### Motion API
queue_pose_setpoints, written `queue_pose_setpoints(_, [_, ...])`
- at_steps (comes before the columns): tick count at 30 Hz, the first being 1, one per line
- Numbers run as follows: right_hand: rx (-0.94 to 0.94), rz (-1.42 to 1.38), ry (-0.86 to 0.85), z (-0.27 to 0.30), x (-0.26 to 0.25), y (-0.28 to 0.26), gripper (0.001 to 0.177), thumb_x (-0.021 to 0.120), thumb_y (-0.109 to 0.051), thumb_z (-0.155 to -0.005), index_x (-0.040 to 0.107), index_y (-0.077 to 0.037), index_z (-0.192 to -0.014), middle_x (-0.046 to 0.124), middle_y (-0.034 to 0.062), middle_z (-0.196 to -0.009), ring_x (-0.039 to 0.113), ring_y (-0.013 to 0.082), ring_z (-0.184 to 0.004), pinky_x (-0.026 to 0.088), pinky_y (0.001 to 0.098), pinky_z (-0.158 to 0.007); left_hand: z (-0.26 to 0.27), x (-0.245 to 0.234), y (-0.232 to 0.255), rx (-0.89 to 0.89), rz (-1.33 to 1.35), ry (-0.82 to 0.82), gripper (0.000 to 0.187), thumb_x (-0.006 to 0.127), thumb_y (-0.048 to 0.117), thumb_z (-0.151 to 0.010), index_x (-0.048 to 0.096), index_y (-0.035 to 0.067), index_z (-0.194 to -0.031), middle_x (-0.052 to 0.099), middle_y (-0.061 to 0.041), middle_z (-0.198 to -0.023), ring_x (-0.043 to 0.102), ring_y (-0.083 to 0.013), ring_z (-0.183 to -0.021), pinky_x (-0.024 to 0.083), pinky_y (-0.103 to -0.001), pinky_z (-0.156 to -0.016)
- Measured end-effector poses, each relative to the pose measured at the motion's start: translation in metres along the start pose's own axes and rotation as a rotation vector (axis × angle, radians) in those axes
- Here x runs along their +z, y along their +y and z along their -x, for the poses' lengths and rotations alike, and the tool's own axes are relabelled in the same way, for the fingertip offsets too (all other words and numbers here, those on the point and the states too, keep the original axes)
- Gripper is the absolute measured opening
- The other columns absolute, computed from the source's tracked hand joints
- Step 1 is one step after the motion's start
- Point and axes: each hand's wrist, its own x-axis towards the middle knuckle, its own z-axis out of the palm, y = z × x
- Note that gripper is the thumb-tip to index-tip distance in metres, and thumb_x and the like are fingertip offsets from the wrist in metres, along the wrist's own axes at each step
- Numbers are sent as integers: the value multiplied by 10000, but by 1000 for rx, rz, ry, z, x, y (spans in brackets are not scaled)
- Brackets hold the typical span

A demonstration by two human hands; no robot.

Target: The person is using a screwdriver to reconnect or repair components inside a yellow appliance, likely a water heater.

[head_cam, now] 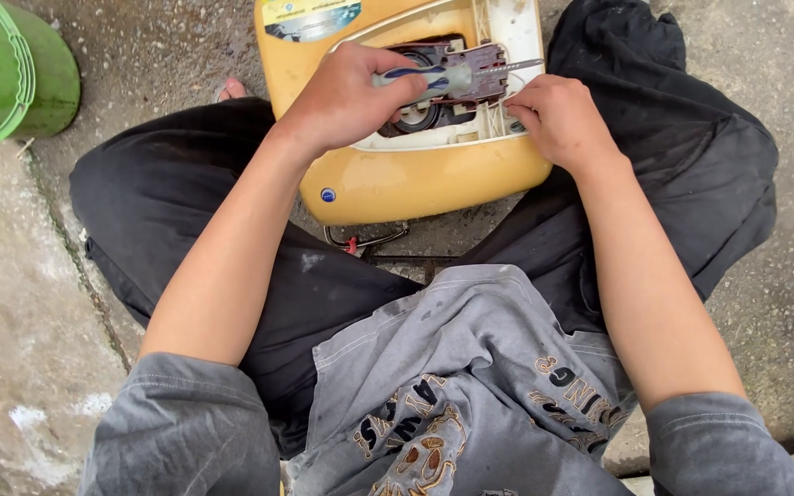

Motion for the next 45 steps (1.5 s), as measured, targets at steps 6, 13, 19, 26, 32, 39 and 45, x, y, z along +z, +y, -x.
queue_pose_setpoints(6, [-32, 15, -55, 0, 0, 6, 164, 760, 22, -880, 820, 11, -1032, 689, 134, -943, 638, 302, -766, 524, 377, -734, -2, 1, -7, 84, -34, 30, 344, 676, 310, -882, 805, 50, -1067, 724, 9, -690, 631, -75, -560, 530, -229, -527])
queue_pose_setpoints(13, [80, -104, -154, -3, -4, 16, 242, 766, 32, -868, 813, -1, -1103, 708, 149, -1000, 630, 263, -705, 514, 349, -672, 0, 17, -7, 256, -203, 97, 347, 716, 286, -825, 796, 26, -1040, 782, -101, -834, 679, -231, -624, 537, -338, -615])
queue_pose_setpoints(19, [278, -321, -194, -1, -8, 17, 218, 691, -63, -962, 750, 70, -1124, 714, 110, -1050, 620, 205, -774, 495, 302, -688, 0, 7, -6, 168, -240, 69, 334, 701, 287, -816, 823, 62, -1030, 750, -49, -719, 617, -161, -542, 510, -306, -536])
queue_pose_setpoints(26, [400, -231, -157, -5, -9, 18, 202, 736, -104, -898, 791, -13, -1069, 749, 107, -831, 618, 202, -631, 516, 330, -643, 8, 6, 3, 213, -432, 102, 374, 721, 280, -811, 802, 4, -1050, 764, -142, -849, 667, -332, -695, 541, -408, -752])
queue_pose_setpoints(32, [485, -220, -125, -11, -4, 17, 153, 776, -114, -893, 806, -26, -1015, 721, 107, -730, 600, 195, -572, 534, 333, -626, 4, 24, 15, 230, -531, 84, 393, 717, 288, -802, 805, 9, -1066, 774, -168, -911, 682, -367, -758, 547, -438, -768])
queue_pose_setpoints(39, [473, -248, -117, -12, -4, 19, 152, 810, -110, -872, 814, -42, -1008, 709, 95, -705, 573, 181, -552, 513, 330, -604, 0, 28, 22, 315, -612, 124, 358, 733, 261, -793, 821, 9, -1031, 747, -183, -765, 646, -365, -613, 547, -437, -718])
queue_pose_setpoints(45, [492, -284, -66, -13, -4, 17, 148, 856, -95, -834, 827, -56, -973, 714, 59, -717, 567, 124, -565, 498, 283, -578, 0, 31, 23, 330, -630, 125, 347, 732, 265, -803, 819, 11, -1024, 767, -173, -838, 642, -400, -668, 534, -455, -746])
